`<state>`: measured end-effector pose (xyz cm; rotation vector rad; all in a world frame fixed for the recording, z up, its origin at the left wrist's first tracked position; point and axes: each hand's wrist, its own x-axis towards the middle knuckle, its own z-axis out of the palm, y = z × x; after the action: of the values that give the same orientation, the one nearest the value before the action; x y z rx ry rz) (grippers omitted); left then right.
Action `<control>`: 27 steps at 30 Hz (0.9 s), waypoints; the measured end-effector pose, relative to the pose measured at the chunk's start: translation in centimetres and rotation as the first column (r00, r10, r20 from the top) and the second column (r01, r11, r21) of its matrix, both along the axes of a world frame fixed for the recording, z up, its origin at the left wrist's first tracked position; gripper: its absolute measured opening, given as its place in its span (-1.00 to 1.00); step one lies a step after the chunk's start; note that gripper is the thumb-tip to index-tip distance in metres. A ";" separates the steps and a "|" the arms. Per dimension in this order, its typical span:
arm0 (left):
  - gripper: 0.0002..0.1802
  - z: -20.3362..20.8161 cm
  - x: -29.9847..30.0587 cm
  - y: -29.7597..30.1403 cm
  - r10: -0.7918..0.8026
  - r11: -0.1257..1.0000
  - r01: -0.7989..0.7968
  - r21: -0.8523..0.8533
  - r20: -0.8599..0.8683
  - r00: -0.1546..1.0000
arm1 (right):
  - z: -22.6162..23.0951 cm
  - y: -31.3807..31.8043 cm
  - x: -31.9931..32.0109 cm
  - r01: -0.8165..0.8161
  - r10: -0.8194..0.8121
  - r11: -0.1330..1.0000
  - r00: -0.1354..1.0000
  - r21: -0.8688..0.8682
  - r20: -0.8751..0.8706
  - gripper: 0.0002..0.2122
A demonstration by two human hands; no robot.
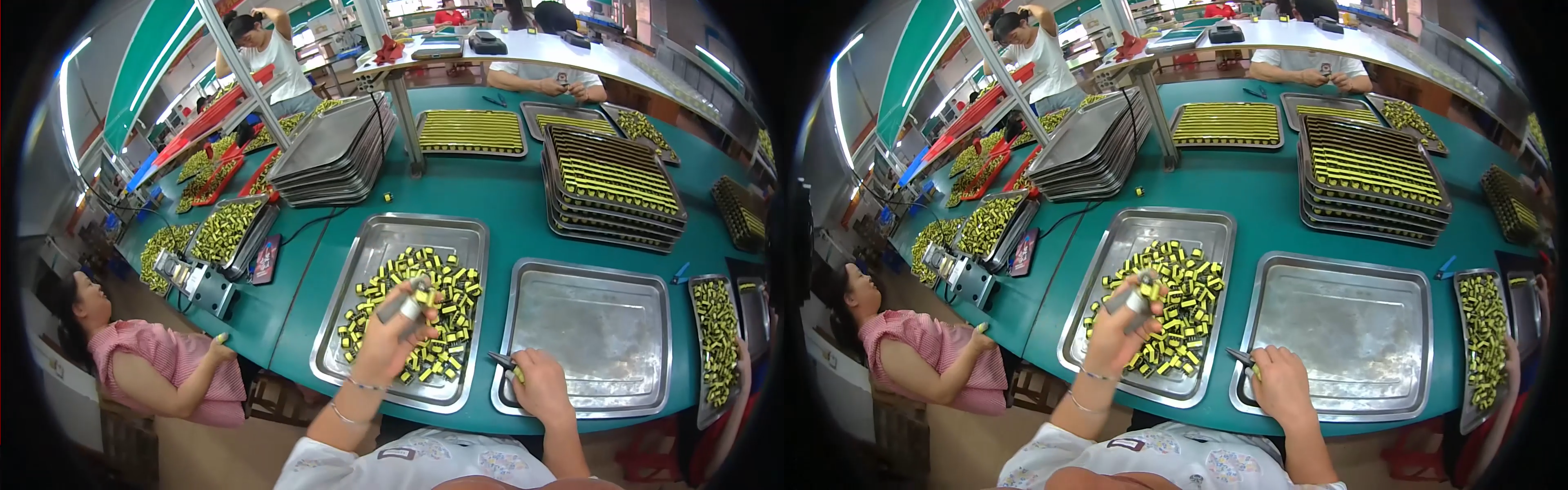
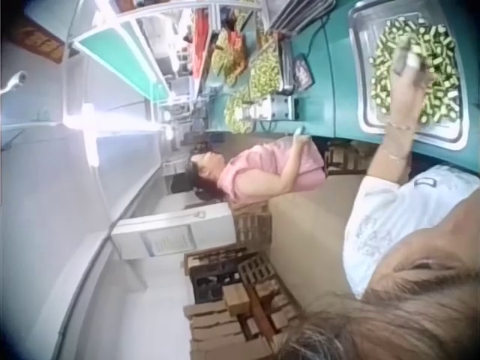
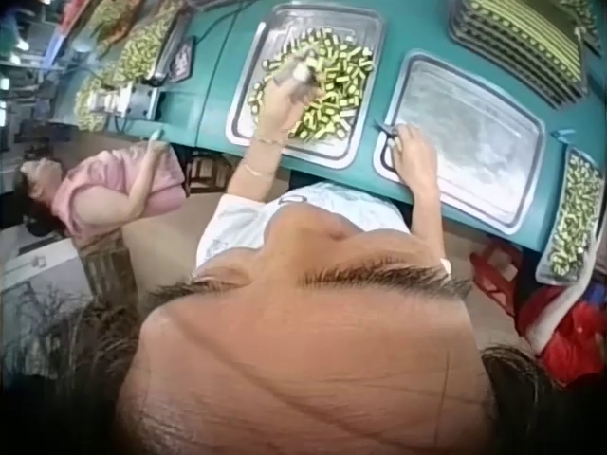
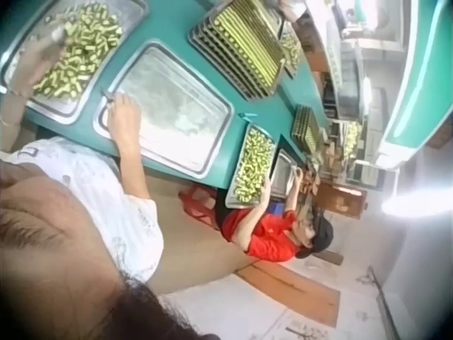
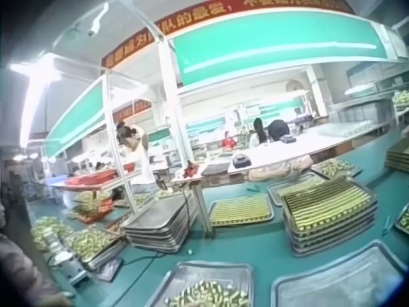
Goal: The person assembles small yellow and grey electronic components using pliers at a factory workbench.
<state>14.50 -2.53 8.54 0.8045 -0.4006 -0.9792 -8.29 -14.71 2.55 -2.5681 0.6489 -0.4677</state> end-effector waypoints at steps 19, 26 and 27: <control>-0.69 -3.2 -4.5 1.1 -0.048 0.998 0.044 -0.048 -0.092 0.995 | 1.9 0.7 -0.4 0.141 -0.141 0.966 0.990 0.219 -0.013 -0.71; -0.53 -3.9 -5.3 1.2 -0.065 0.997 0.067 0.047 -0.040 0.997 | 3.3 1.1 0.9 -0.063 0.004 0.962 0.977 0.267 0.214 -0.71; -0.51 -4.0 -5.2 1.2 -0.093 0.991 0.097 0.088 -0.057 0.994 | 3.3 1.2 1.0 -0.087 0.030 0.967 0.973 0.241 0.231 -0.73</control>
<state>9.28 -1.32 4.59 0.8458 -0.3534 -1.1117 -7.33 -13.47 5.85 -2.2489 0.5134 -0.6061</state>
